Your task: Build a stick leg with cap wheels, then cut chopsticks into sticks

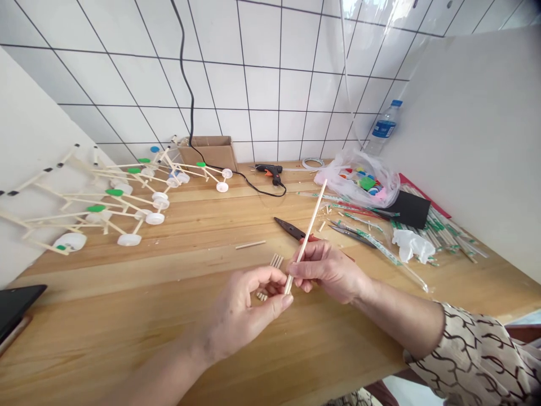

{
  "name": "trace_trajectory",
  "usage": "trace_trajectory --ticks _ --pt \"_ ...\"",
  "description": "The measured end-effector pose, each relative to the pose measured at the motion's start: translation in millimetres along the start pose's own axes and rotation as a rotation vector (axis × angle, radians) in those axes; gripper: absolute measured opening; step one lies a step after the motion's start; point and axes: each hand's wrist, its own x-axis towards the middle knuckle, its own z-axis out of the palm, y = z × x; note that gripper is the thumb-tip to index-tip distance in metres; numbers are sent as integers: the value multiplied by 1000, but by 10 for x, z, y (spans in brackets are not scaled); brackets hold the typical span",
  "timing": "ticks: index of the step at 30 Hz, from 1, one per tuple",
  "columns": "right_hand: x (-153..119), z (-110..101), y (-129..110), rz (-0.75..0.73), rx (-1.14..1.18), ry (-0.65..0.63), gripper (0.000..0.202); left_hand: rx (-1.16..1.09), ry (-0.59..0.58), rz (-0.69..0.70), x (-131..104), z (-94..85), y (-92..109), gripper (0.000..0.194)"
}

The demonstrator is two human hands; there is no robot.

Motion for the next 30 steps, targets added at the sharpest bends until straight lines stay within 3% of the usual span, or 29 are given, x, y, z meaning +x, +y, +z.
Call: trace_trajectory --ticks 5,9,13,30 --pt "-24 22 28 -105 -127 -52 18 -195 -23 -182 15 6 44 19" --pt "-50 36 29 -173 -177 -126 18 -229 2 -178 13 12 32 19" --pt "-54 24 -1 -138 -121 -171 19 -231 7 -185 14 -21 42 19" --pt "19 -35 38 -103 -142 -53 16 -198 9 -271 61 -20 49 20"
